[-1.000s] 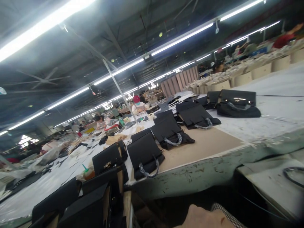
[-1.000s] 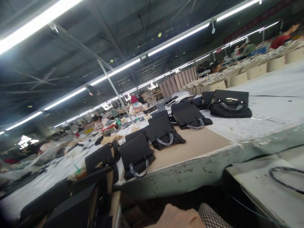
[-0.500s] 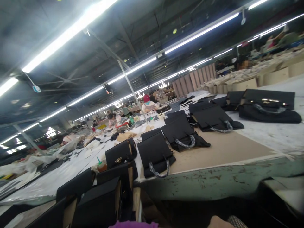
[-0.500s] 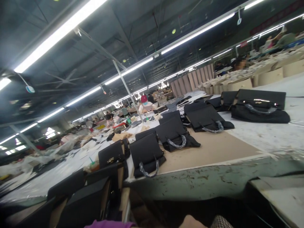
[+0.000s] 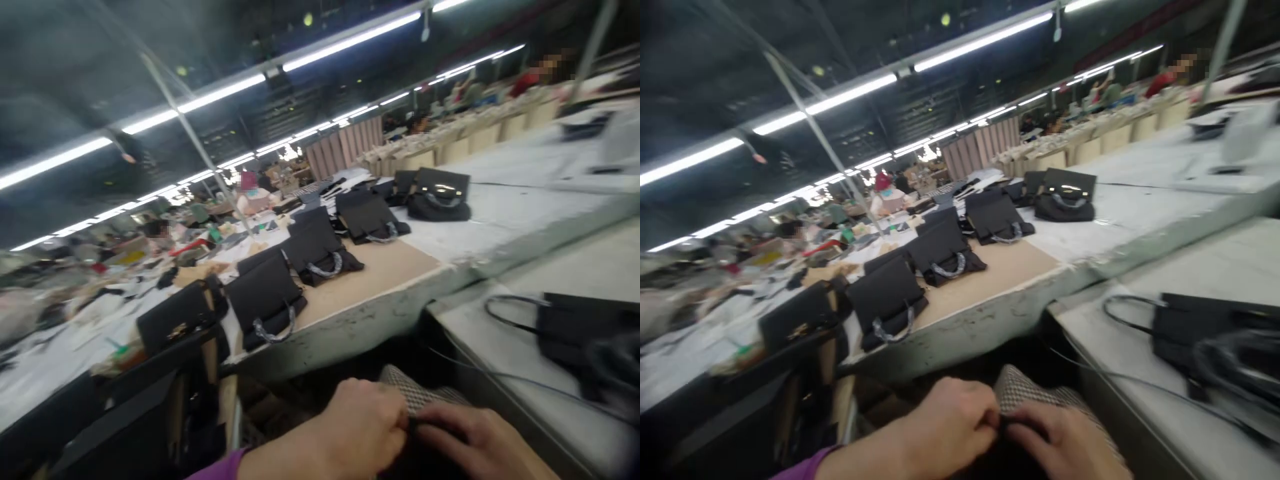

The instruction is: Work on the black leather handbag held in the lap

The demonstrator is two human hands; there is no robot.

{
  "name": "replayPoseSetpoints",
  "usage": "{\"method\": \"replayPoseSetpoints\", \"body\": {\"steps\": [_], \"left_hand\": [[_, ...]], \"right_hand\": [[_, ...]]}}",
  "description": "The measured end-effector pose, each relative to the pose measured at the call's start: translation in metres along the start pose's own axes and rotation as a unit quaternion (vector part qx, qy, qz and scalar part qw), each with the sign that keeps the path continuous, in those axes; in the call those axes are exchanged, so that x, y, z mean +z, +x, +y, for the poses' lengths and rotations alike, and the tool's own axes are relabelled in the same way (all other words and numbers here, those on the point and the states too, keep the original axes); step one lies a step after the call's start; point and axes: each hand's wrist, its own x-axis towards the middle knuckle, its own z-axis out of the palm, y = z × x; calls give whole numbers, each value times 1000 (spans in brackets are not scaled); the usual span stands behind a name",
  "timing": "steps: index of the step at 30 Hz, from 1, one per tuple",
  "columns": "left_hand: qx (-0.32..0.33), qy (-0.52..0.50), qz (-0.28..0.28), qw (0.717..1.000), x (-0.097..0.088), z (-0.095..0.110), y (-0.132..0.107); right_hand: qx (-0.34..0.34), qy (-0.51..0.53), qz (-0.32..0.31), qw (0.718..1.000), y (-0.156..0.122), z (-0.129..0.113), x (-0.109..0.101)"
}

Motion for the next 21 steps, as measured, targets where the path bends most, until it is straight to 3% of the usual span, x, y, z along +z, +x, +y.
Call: {"method": "replayPoseSetpoints", "body": {"steps": [1,7,15,21], "left_hand": [[-10,-38,16,999,2,-2,-2],[-1,-202,70,977,17,-12,-4],[-17,-201,106,974,23,-12,-4],[-83,-262,68,959,20,-11,0]], "right_hand": [[23,25,-18,999,-4,-5,-2],[88,71,9,994,-2,-20,-3],[88,69,7,994,-5,-17,-2],[101,95,2,990,-3,-15,-3]]}}
